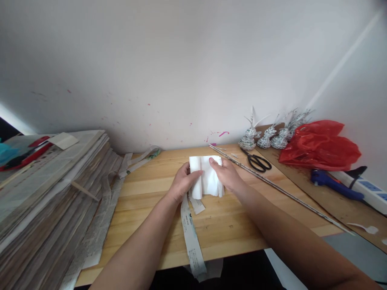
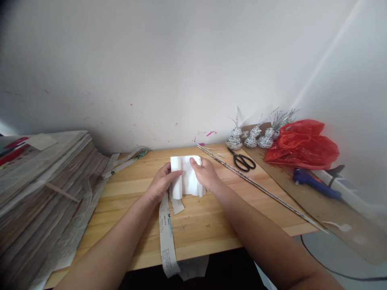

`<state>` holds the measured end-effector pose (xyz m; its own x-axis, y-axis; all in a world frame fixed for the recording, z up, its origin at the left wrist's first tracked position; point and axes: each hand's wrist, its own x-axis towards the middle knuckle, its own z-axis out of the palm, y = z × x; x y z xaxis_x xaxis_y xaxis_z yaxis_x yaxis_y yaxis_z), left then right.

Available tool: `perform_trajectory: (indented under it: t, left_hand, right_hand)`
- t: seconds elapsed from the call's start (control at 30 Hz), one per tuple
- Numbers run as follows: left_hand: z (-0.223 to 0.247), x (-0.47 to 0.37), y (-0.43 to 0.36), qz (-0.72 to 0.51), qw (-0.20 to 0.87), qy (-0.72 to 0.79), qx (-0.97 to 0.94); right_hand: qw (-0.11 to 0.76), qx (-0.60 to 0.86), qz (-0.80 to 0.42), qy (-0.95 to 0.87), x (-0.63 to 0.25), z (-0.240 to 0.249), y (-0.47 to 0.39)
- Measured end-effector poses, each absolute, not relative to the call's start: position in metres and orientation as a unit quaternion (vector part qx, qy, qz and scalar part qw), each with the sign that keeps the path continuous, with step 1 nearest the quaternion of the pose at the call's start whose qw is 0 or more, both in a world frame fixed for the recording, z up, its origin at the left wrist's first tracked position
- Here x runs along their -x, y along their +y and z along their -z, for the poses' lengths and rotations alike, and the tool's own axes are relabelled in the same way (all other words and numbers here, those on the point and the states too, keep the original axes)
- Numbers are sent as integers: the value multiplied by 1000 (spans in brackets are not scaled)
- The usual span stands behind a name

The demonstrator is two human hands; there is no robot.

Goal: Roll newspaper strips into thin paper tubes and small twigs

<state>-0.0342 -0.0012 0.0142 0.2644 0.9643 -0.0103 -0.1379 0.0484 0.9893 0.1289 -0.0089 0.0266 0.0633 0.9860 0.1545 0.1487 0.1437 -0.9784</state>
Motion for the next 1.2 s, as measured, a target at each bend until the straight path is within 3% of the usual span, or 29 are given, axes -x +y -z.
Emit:
perform_trajectory:
  t: [0.17, 0.5, 0.67, 0.77, 0.9, 1.03, 1.2]
  left_hand:
    - [-16, 33, -3, -467, 586, 420, -512]
    - [-14, 26, -6, -519, 513, 422, -538]
    - [-22, 38, 3, -559, 561, 448, -415]
    - [-30, 42, 3, -539, 620, 406, -400]
    - [-35, 40, -1, -461, 728, 337, -378]
    - [-33, 35, -9, -432, 738, 348, -384]
    - [-27, 29, -19, -420, 725, 314, -446]
  right_hand:
    - [505, 528, -169, -661, -129, -36, -17]
    - [478, 498, -72, -720, -130, -52, -41]
    - [621, 502, -21, -602, -143, -90, -69]
    - [570, 538, -82, -615, -170, -89, -47]
    - [400, 619, -213, -641, -200, -57, -12]
    - [423, 595, -140, -669, -188, -40, -27]
    - [397, 485, -367, -687, -133, -44, -70]
